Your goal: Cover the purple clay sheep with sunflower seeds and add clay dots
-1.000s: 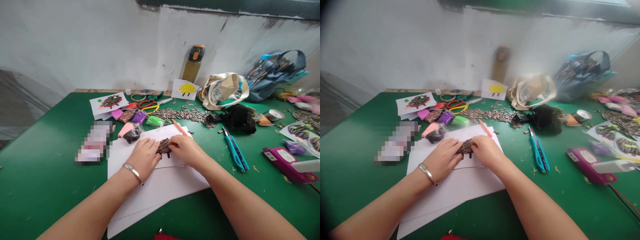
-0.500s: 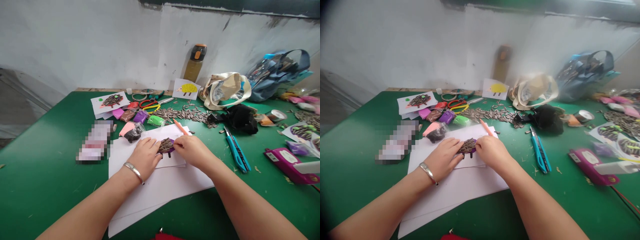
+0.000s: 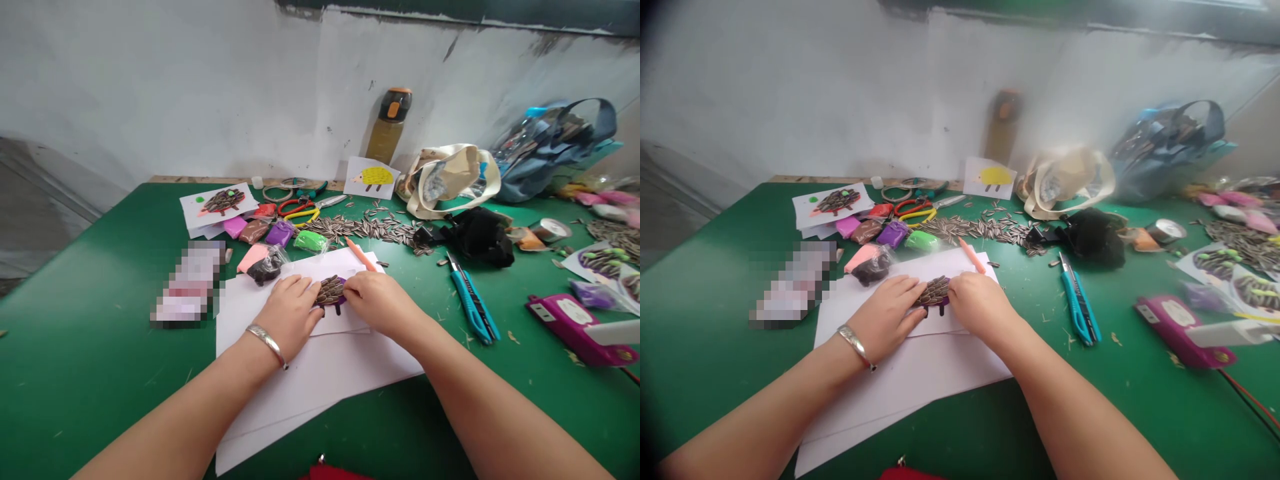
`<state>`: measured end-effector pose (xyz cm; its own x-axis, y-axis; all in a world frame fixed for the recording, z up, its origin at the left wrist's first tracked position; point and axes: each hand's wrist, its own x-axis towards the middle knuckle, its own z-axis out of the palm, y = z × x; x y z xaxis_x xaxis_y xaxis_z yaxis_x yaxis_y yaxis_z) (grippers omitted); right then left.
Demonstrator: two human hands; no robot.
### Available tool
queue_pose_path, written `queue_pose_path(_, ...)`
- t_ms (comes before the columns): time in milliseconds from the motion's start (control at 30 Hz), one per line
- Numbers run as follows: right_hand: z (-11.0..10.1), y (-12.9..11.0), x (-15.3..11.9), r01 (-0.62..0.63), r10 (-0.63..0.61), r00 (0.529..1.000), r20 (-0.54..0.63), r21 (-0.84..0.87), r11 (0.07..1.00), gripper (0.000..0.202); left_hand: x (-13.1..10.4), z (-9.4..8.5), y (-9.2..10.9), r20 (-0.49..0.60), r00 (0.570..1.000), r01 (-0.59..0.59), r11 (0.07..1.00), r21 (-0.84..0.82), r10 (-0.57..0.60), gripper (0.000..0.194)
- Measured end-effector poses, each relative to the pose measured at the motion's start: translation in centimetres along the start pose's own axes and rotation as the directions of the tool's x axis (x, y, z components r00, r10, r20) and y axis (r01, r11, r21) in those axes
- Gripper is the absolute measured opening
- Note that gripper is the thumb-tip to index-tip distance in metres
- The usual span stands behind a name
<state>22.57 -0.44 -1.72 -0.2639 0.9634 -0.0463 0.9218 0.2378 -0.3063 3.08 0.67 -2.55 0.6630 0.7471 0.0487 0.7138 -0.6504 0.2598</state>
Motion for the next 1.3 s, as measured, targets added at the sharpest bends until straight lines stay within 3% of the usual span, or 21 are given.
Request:
queue_pose_path(133, -1.0, 1.4, 0.0, -0.061, 0.063, 0.996, -0.065, 0.042, 0.997, 0.028, -0.1, 0.1, -0.2, -0.024, 0.999, -0.029, 1.000, -0.002, 0.029, 0.028)
queue_pose_path(233, -1.4, 3.5, 0.1, -0.187, 0.183, 0.962, -0.204, 0.001, 0.982, 0.025, -0.1, 0.2, -0.4, -0.075, 0.996, -0.054, 0.998, -0.012, 0.053, 0.033)
queue_pose_path(333, -1.2, 5.4, 0.4, -0.240, 0.212, 0.934, -0.287, -0.066, 0.968, 0.024, -0.2, 0.3, -0.5, -0.173, 0.981, -0.087, 0.996, -0.007, 0.084, 0.033)
queue_pose_path(500, -0.3, 6.9, 1.0, -0.209, 0.177, 0.966, -0.190, -0.163, 0.964, 0.025, -0.5, 0.3, -0.2, -0.297, 0.950, -0.085, 0.996, 0.040, 0.093, 0.029)
queue_pose_path(600, 0.1, 7.1, 1.3, -0.219, 0.195, 0.970, -0.148, -0.166, 0.962, 0.024, -0.5, 0.6, 0.0, -0.307, 0.945, -0.111, 0.993, 0.035, 0.116, 0.025)
queue_pose_path(767, 0.1, 6.6, 1.1, -0.254, 0.228, 0.957, -0.178, -0.137, 0.958, 0.016, -0.2, 1.0, 0.2, -0.312, 0.937, -0.163, 0.987, 0.010, 0.158, 0.026)
queue_pose_path(933, -1.6, 4.6, 0.0, -0.250, 0.289, 0.922, -0.257, 0.177, 0.952, 0.019, 0.4, 0.1, 1.2, -0.229, 0.969, -0.098, 0.995, 0.011, 0.097, 0.022)
queue_pose_path(1067, -2.5, 3.0, -0.5, -0.185, 0.278, 0.943, -0.180, 0.411, 0.893, 0.019, 1.1, -0.4, 1.7, -0.105, 0.994, -0.029, 0.999, 0.020, 0.031, 0.020)
queue_pose_path(1200, -2.3, 2.4, -0.5, -0.116, 0.222, 0.973, -0.063, 0.697, 0.708, 0.021, 1.6, -0.2, 1.8, -0.061, 0.998, 0.020, 0.999, 0.042, -0.018, 0.019)
queue_pose_path(1300, -1.9, 2.4, -0.2, -0.061, 0.152, 0.988, -0.034, 0.813, 0.579, 0.017, 1.9, -0.2, 1.9, -0.044, 0.999, 0.032, 0.998, 0.048, -0.030, 0.020)
